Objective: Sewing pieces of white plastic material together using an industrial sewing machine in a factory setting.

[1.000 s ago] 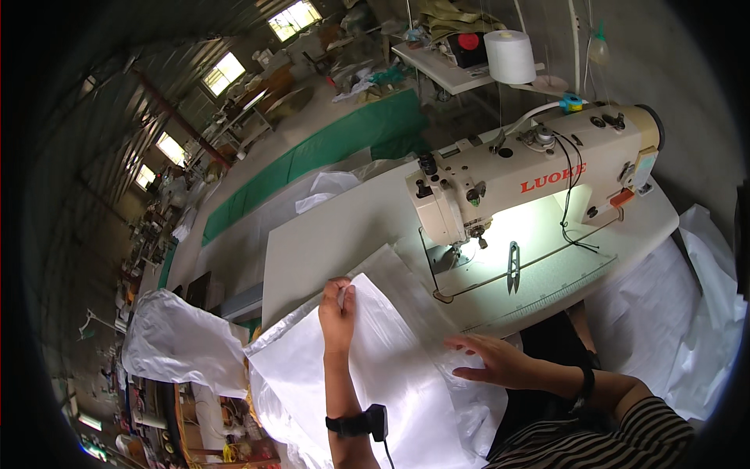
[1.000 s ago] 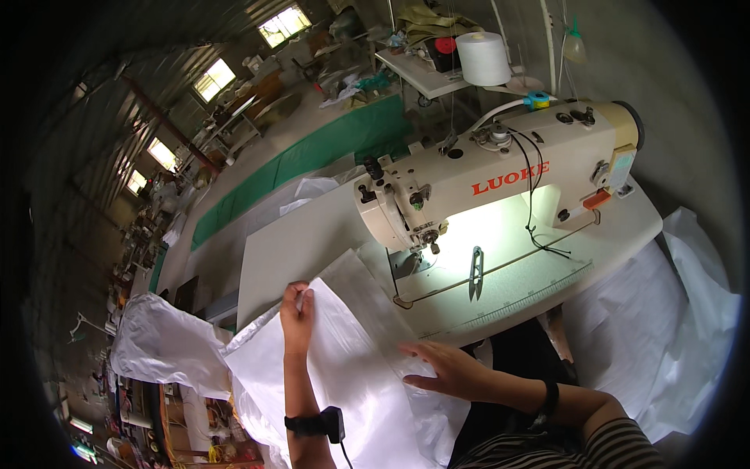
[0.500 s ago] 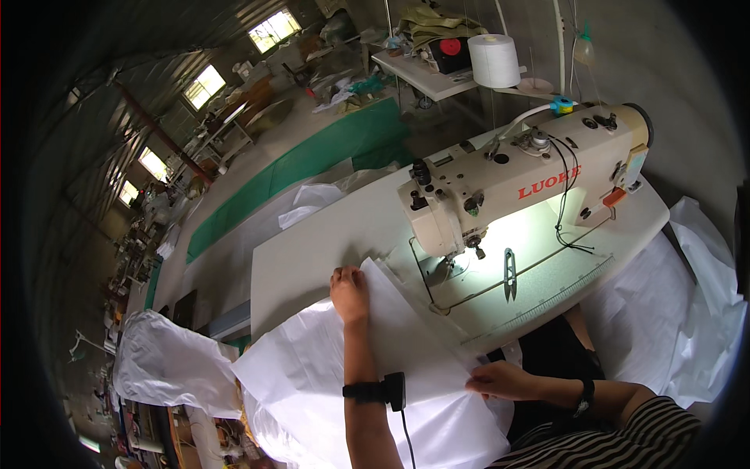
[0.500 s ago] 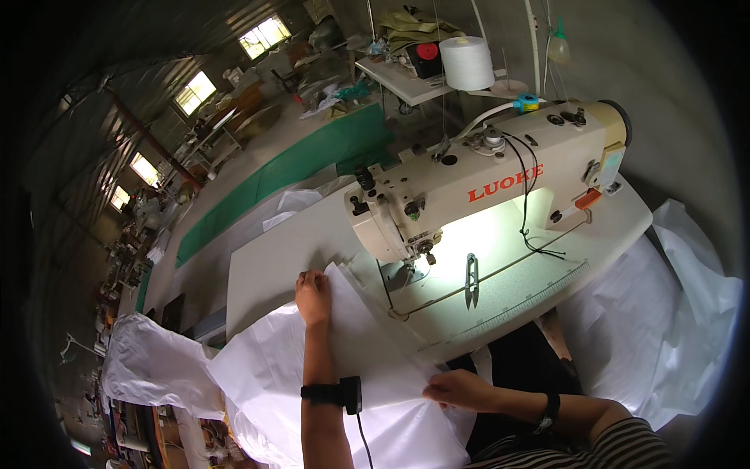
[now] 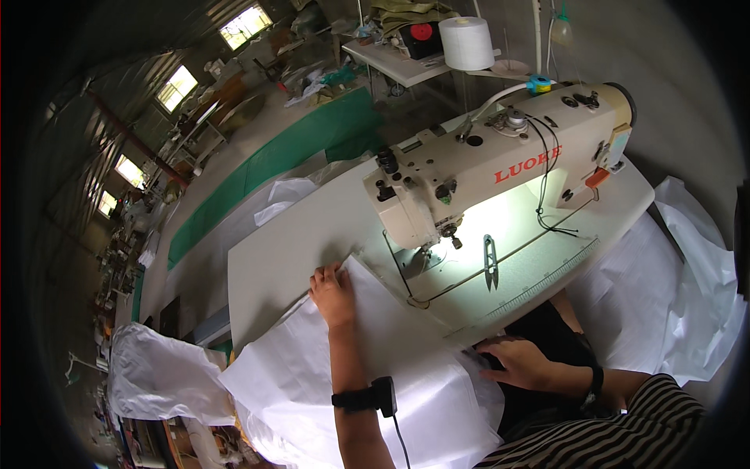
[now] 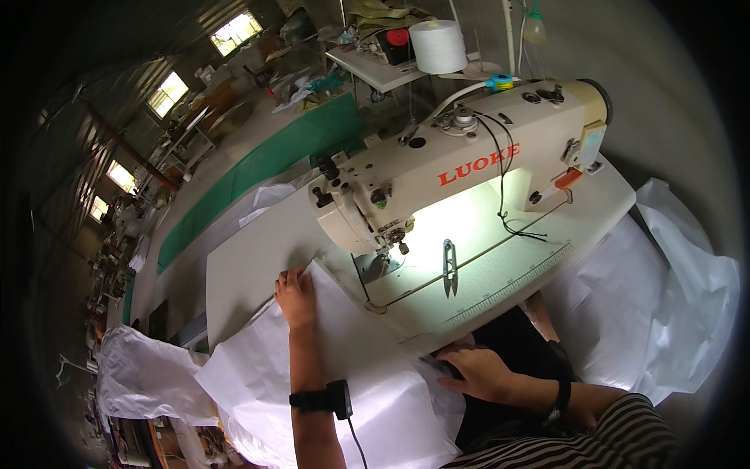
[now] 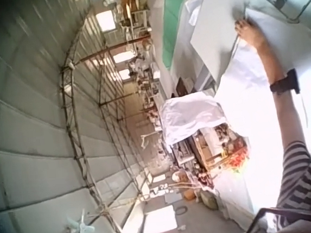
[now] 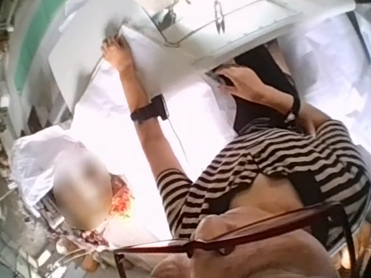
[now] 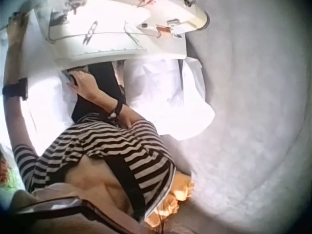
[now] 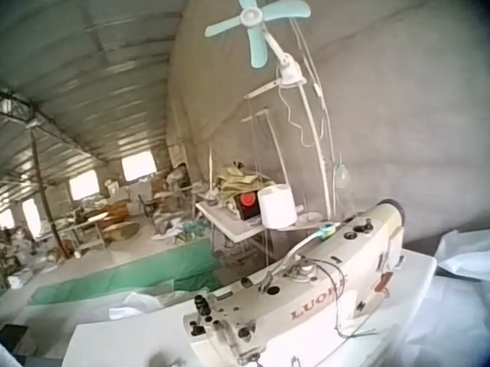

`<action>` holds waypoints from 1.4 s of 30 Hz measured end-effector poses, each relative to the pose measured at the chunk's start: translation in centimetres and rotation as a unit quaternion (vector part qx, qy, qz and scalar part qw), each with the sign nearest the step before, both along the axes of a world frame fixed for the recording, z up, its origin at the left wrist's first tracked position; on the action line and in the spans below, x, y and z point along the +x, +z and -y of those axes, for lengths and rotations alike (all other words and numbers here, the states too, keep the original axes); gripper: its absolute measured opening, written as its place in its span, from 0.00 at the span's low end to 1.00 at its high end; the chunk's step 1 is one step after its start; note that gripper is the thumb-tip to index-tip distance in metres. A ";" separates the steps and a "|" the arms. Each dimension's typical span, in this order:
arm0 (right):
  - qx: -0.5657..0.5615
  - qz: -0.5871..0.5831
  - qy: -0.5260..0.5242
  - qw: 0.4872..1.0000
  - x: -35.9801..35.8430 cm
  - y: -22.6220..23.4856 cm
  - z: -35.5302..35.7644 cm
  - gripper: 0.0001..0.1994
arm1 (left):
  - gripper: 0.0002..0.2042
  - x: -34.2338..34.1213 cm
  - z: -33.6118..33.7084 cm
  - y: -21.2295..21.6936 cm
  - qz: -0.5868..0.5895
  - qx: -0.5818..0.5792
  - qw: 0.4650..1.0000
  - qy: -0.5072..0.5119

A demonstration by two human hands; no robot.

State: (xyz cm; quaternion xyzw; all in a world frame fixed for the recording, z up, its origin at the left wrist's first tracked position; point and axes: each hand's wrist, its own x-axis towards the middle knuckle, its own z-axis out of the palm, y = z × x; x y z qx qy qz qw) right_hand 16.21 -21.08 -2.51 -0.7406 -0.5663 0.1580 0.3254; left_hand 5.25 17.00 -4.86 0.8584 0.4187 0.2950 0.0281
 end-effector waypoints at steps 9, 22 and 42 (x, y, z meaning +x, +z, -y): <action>0.064 0.241 -0.021 0.968 11.2 1.9 -3.9 0.20 | 0.03 3.0 11.2 0.6 0.173 -0.129 0.959 -0.185; -0.085 -0.036 -0.029 0.995 4.6 -3.6 2.9 0.35 | 0.03 7.6 15.2 1.9 0.157 -0.159 0.940 -0.256; -0.168 -0.432 0.018 0.886 1.3 -3.9 2.2 0.26 | 0.10 6.1 15.1 2.7 -0.008 -0.009 0.965 -0.261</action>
